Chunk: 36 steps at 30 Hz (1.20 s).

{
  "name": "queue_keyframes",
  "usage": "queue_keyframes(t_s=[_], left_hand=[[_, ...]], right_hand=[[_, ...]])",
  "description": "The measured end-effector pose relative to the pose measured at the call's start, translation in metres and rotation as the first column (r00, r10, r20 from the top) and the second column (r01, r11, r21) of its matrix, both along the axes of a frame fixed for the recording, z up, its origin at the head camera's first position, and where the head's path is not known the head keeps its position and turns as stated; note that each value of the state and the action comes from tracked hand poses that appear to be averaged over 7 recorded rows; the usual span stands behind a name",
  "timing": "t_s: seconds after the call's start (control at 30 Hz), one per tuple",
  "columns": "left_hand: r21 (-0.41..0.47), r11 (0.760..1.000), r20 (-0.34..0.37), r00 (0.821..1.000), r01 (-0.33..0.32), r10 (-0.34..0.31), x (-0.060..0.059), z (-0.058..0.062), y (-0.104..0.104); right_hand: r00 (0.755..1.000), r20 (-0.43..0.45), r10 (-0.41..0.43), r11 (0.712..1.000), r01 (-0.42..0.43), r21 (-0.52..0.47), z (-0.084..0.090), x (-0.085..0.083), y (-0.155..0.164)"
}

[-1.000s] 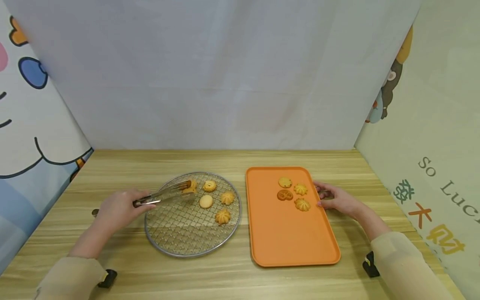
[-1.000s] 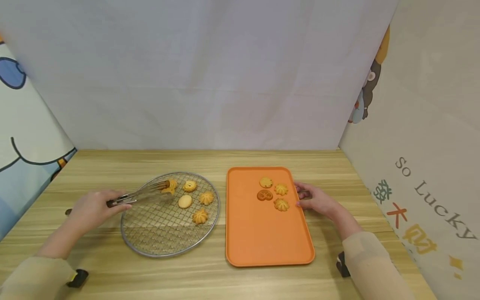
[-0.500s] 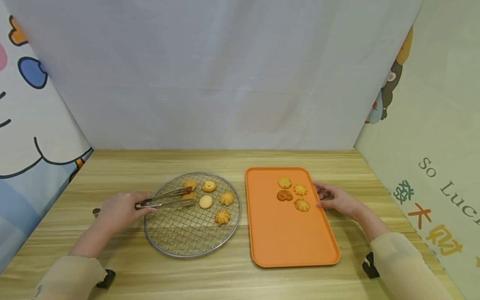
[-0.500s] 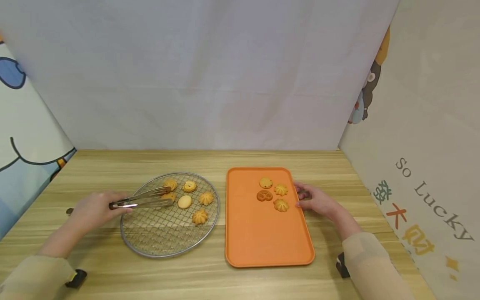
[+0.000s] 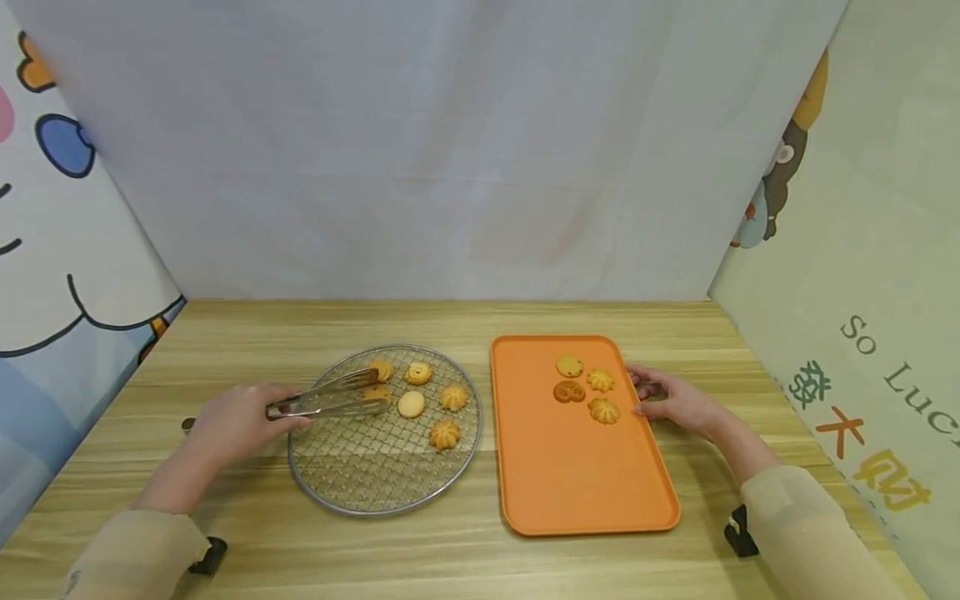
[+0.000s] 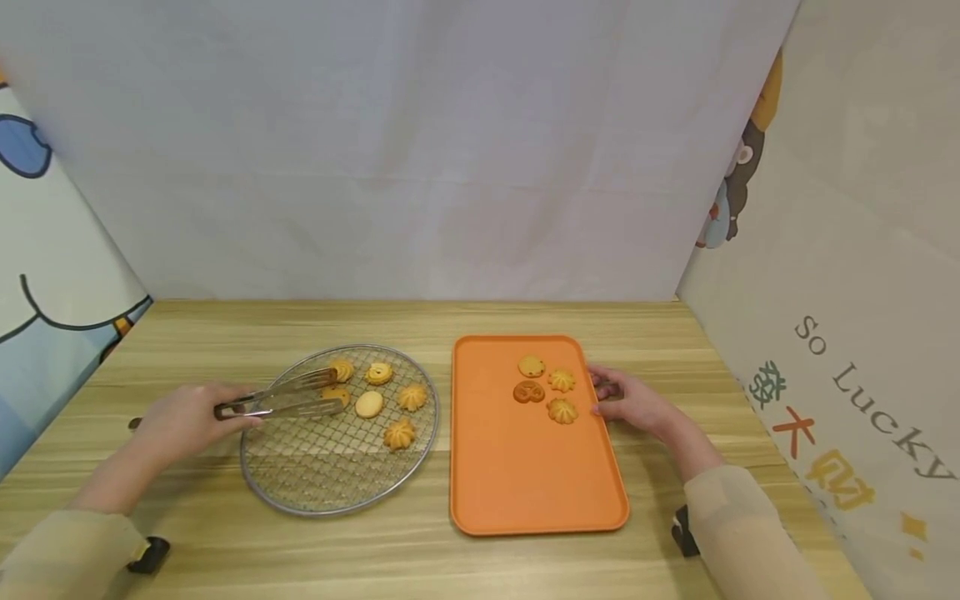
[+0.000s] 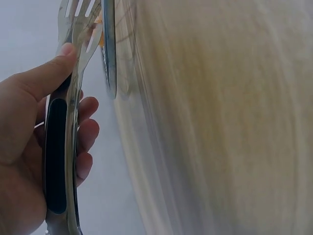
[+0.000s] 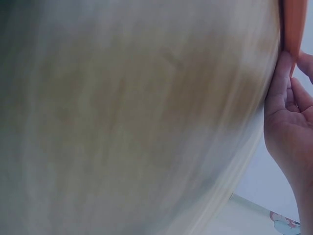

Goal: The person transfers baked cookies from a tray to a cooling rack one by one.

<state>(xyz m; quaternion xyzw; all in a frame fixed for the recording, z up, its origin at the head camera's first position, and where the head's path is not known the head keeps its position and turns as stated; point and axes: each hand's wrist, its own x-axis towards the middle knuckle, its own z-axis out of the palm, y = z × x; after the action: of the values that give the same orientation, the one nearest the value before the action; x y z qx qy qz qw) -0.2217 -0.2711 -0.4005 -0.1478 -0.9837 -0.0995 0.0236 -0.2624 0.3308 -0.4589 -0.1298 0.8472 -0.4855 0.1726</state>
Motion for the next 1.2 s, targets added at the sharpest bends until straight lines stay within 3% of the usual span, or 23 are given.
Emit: queue_keyframes(t_s=[0.33,1.2], left_hand=[[0.002,1.0,0.008,1.0,-0.011,0.011,0.001,0.004,-0.002],[0.001,1.0,-0.127,0.991,0.03,-0.03,0.005,0.037,0.033]], right_hand=[[1.0,-0.009,0.011,1.0,-0.011,0.001,0.0,0.0,-0.002],[1.0,0.02,0.004,1.0,-0.004,-0.003,-0.002,-0.002,0.0]])
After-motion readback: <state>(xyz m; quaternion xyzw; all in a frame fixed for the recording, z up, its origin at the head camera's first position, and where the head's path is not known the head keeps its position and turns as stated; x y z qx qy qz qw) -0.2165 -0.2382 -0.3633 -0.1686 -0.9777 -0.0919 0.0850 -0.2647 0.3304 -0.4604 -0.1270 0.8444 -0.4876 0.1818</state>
